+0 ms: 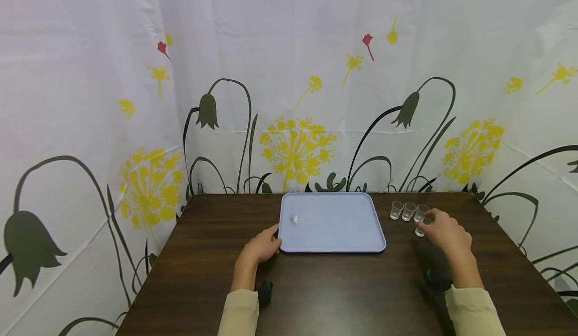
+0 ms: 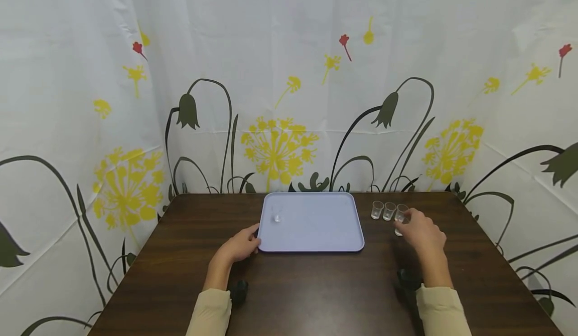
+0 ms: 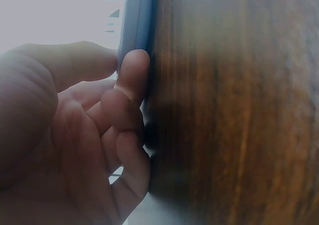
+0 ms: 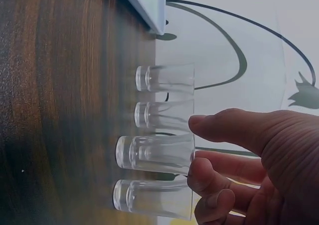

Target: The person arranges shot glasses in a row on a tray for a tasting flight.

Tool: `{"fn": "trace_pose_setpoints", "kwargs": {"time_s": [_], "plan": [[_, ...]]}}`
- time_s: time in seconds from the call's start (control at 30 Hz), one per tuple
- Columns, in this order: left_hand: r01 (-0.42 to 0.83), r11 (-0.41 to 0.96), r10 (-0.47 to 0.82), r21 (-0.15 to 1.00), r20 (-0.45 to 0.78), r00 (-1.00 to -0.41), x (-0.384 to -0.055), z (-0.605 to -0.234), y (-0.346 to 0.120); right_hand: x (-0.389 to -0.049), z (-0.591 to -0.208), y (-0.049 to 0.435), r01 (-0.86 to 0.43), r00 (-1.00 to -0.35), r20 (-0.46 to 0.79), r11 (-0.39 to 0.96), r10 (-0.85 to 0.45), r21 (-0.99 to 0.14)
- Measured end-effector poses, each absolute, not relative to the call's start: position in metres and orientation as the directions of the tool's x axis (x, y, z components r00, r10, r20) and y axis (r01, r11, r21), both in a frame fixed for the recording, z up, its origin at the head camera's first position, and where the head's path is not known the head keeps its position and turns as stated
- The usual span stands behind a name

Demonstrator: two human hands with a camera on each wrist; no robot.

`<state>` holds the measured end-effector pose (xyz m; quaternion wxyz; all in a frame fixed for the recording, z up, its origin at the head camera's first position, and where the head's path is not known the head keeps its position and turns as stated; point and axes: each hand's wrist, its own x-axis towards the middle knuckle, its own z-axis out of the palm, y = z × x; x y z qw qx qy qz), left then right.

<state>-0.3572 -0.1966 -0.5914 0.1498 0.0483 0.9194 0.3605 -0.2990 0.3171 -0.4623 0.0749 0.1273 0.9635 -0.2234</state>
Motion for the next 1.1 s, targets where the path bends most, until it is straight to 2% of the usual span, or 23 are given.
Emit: {"fn": "trace_pose_setpoints", "kwargs": {"time_s": [0.47,0.8,1.1], "plan": [[-0.042,0.727,0.196,0.685,-0.265,-0.944,-0.356,-0.587,-0.196,-0.301,-0.465,0.317,0.289,-0.955,-0.188,0.869,0.231,-0.402],[-0.028,0.692,0.216,0.721,-0.245,-0.945,-0.315,-0.526,-0.183,-0.304,-0.469,0.311,0.252,-0.967,-0.14,0.884,0.213,-0.395],[-0.026,0.67,0.233,0.742,-0.243,-0.942,-0.354,-0.587,-0.198,-0.302,-0.47,0.301,0.222,-0.975,-0.086,0.894,0.204,-0.389]]}}
